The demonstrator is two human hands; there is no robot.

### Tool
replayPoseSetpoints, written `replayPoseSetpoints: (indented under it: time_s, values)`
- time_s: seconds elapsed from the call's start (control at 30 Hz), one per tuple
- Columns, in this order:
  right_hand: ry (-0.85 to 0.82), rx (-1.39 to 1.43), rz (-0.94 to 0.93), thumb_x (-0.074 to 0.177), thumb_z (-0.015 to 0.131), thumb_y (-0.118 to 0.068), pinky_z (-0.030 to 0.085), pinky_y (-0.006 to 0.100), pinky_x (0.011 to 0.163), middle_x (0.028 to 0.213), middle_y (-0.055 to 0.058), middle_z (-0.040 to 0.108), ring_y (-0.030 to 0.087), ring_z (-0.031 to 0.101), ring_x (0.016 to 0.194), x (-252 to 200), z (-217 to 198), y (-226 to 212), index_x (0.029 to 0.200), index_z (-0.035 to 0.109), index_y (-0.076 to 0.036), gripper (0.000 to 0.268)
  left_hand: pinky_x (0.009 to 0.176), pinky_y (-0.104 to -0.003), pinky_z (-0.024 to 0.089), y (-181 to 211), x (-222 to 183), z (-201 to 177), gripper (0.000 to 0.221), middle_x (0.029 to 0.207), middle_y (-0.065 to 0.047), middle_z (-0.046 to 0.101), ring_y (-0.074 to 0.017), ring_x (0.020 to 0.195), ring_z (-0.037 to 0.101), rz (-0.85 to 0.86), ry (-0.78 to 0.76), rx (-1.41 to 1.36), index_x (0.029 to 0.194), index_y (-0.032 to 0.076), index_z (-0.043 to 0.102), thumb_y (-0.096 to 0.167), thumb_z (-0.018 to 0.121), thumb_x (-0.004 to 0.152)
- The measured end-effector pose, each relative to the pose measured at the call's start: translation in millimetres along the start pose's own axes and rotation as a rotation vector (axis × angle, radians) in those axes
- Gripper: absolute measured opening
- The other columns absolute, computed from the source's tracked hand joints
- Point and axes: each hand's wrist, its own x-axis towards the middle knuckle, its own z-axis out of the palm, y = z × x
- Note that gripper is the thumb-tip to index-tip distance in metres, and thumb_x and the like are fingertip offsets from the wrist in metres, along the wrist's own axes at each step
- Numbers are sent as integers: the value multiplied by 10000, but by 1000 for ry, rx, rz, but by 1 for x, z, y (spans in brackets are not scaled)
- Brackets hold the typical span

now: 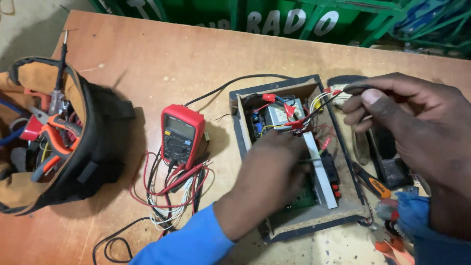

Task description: Repairing the internal circuitry of an electronic device by manipulating wires and testing with a multimeter.

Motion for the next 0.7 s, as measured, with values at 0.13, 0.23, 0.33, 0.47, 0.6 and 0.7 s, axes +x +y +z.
replayPoseSetpoints:
  time_s: [0.13,0.23,0.33,0.47,0.6,0.7]
  values:
    - [3,-157,-194,1054,522,22,631,346,905,1137,155,709,245,727,967,-1,-1,-4,1288,690,30,288,594,-330,421,-2,-1,-31,154,777,-21,685,-161,687,567,-188,111,-422,842,132,666,262,717,905]
    - [-45,-138,-226,1025,553,-109,579,336,998,1209,125,714,227,697,1123,1,6,1,1270,700,-26,297,483,-256,393,-9,-2,-47,160,730,20,598,-93,580,449,-339,32,-511,884,145,670,281,670,968]
    - [-99,-47,-219,1005,553,-134,541,330,1001,1211,114,707,216,666,1160,5,15,0,1246,717,-41,306,608,-279,418,-13,3,-64,256,703,56,596,-80,668,518,-392,99,-556,775,171,659,347,693,958]
    - [-128,-55,-242,1014,527,-213,569,368,975,1222,112,686,247,671,1178,11,18,5,1269,703,-43,353,534,-250,321,-17,1,-65,329,605,86,477,-45,583,391,-424,189,-556,691,163,621,314,726,963]
    - [-57,-447,-100,1001,512,-354,440,397,833,1258,50,564,235,601,994,13,17,11,1331,734,-241,413,487,-282,298,-16,-2,-69,268,527,70,462,-57,486,349,-530,231,-366,680,185,661,306,740,906]
    - [-88,-542,106,983,536,-400,452,413,813,1200,47,620,259,637,927,14,20,10,1316,750,-262,420,481,-311,310,-22,-4,-66,201,525,37,476,-86,481,369,-483,263,-288,709,174,677,283,723,872]
